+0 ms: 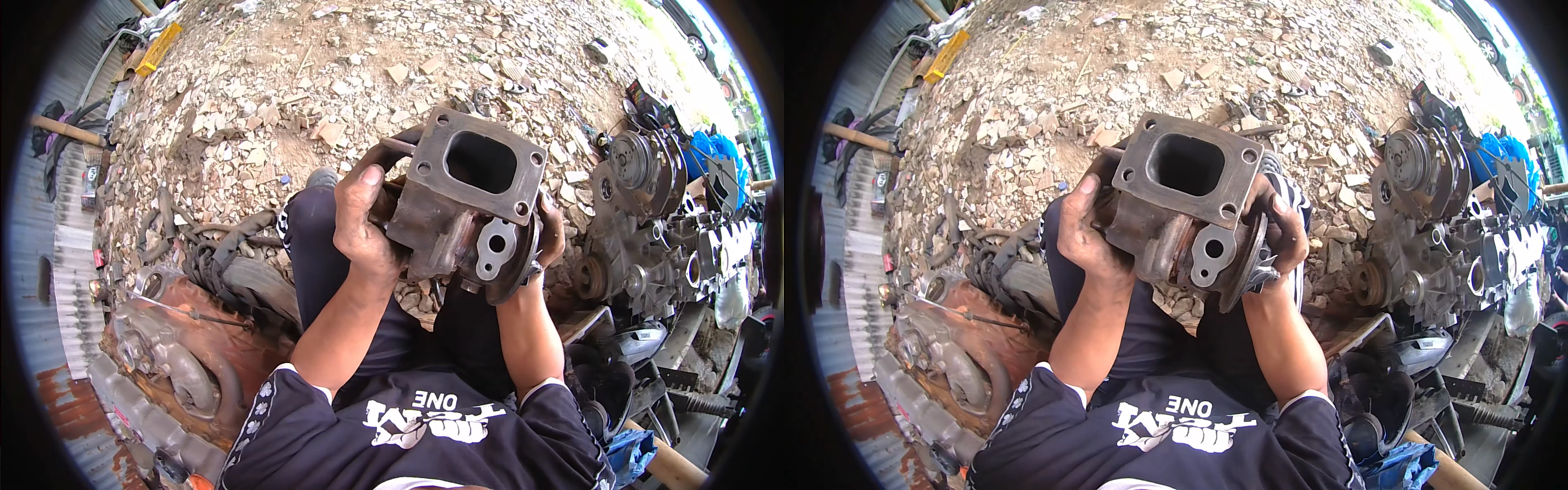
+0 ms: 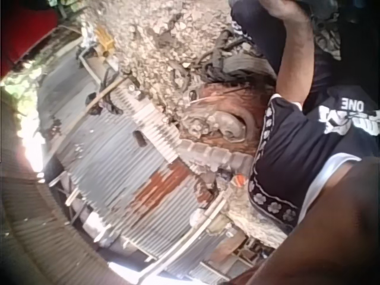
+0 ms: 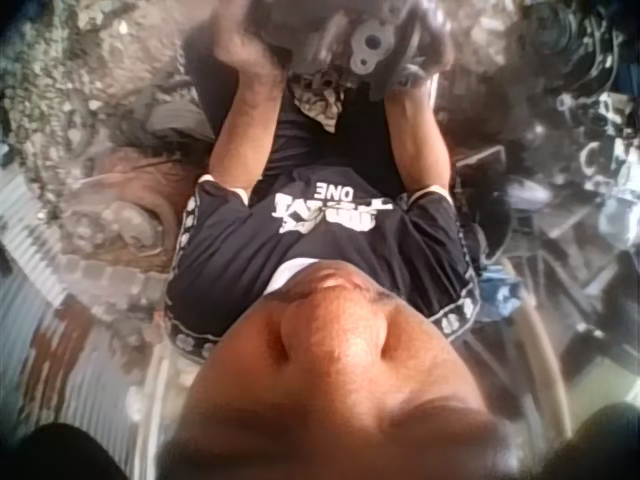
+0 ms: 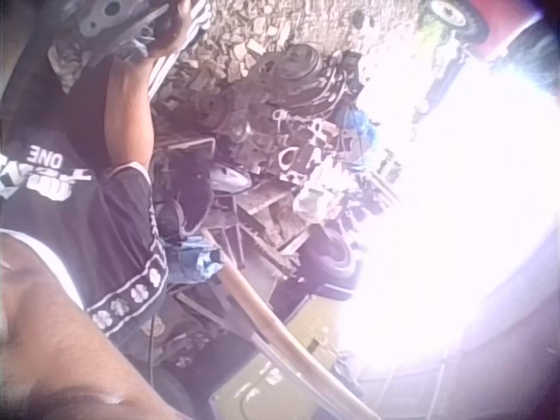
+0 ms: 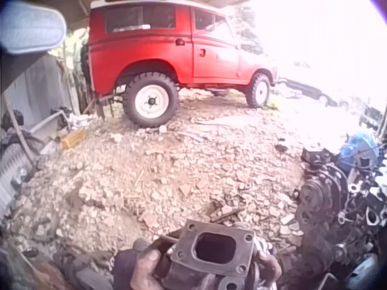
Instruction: The person sits on the ground and uses a wrench to loosen and remove bolts from a metal engine manifold. They separate the manifold into two pieces, inspect them, and then reassemble the parts by tightening the bolts back in place.
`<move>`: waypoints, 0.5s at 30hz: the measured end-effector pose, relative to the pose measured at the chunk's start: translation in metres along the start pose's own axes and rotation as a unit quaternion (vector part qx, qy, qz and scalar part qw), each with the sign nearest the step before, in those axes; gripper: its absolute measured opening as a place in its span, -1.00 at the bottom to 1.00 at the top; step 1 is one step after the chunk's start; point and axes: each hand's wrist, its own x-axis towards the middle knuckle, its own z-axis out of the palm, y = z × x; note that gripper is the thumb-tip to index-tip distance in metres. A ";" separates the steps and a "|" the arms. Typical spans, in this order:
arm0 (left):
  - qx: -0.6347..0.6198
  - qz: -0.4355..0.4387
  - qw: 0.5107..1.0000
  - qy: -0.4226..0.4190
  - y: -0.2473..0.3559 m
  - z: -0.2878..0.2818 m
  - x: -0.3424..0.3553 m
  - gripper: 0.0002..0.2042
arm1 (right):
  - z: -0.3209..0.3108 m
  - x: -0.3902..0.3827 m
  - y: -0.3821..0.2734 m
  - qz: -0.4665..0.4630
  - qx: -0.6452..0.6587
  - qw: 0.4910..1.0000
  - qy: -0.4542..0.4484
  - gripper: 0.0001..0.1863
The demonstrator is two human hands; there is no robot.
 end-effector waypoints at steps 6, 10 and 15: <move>-0.021 -0.029 0.999 0.037 -0.001 0.000 0.002 -0.40 | -0.006 -0.004 0.005 0.018 0.128 0.990 -0.057 -0.23; -0.044 -0.036 0.998 0.037 -0.001 -0.004 0.002 -0.41 | -0.009 -0.006 0.004 0.039 0.144 0.987 -0.066 -0.19; -0.017 -0.030 0.999 0.034 0.001 -0.001 0.001 -0.42 | 0.009 -0.004 0.008 0.010 0.088 0.994 0.071 -0.33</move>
